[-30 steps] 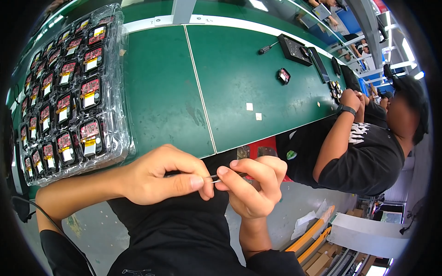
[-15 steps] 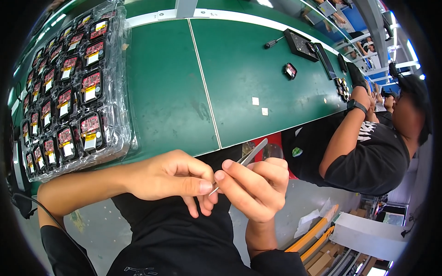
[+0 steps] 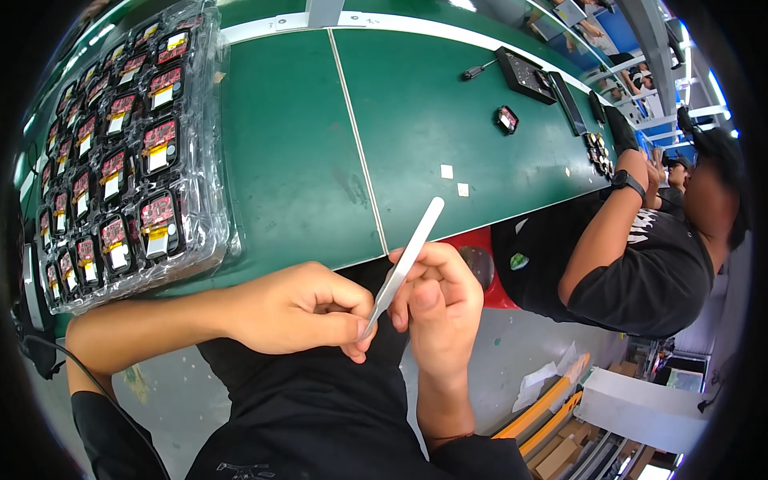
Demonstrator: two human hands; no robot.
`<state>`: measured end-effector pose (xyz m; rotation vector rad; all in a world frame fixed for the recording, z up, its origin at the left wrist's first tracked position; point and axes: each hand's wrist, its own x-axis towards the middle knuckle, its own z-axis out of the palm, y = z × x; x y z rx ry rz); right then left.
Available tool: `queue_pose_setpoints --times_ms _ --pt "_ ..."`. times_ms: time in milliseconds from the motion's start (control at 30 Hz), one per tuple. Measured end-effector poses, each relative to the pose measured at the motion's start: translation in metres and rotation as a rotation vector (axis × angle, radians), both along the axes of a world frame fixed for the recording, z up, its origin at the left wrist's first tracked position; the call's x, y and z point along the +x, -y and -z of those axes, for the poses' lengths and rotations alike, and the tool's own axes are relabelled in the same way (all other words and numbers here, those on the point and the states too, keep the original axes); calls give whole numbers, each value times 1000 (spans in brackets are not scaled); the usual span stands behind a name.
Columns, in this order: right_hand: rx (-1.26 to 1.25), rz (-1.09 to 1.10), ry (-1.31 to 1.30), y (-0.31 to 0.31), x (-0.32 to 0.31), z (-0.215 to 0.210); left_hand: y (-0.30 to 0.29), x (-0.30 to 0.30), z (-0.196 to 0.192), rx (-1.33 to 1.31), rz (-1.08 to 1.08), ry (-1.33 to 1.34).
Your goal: The recorder is assembling and cleaning small electronic modules, likely smartwatch components, using tweezers and a pick tool on an assembly workbench.
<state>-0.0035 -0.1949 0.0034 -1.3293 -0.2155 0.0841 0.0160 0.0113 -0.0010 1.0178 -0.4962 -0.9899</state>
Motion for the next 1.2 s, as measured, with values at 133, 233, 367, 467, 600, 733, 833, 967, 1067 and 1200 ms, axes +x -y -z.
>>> queue_pose_setpoints --times_ms 133,233,367,467,600,733,833,967,1067,1200 --pt "21 -6 -133 0 2 -10 3 4 -2 75 55 107" --pt "34 74 -149 -6 4 -15 4 1 3 -41 -7 42" --pt "123 126 -111 -6 2 -16 1 2 4 -171 -8 -76" --pt "146 149 -76 -5 -1 -11 2 1 5 -206 -13 -62" --pt "171 233 -48 -6 -4 -7 1 3 4 -226 -23 -46" --pt "186 275 -62 -7 -5 -8 1 2 5 -232 -19 -19" --pt "197 271 -71 -8 -4 -8 2 2 8 -240 -3 -25" --pt "207 259 -76 -8 -4 -8 2 3 9 -261 14 -9" --pt "200 262 -79 -8 -5 -8 3 2 9 -256 19 -16" --pt "196 256 -70 -7 -5 -10 3 2 9 -245 14 -28"
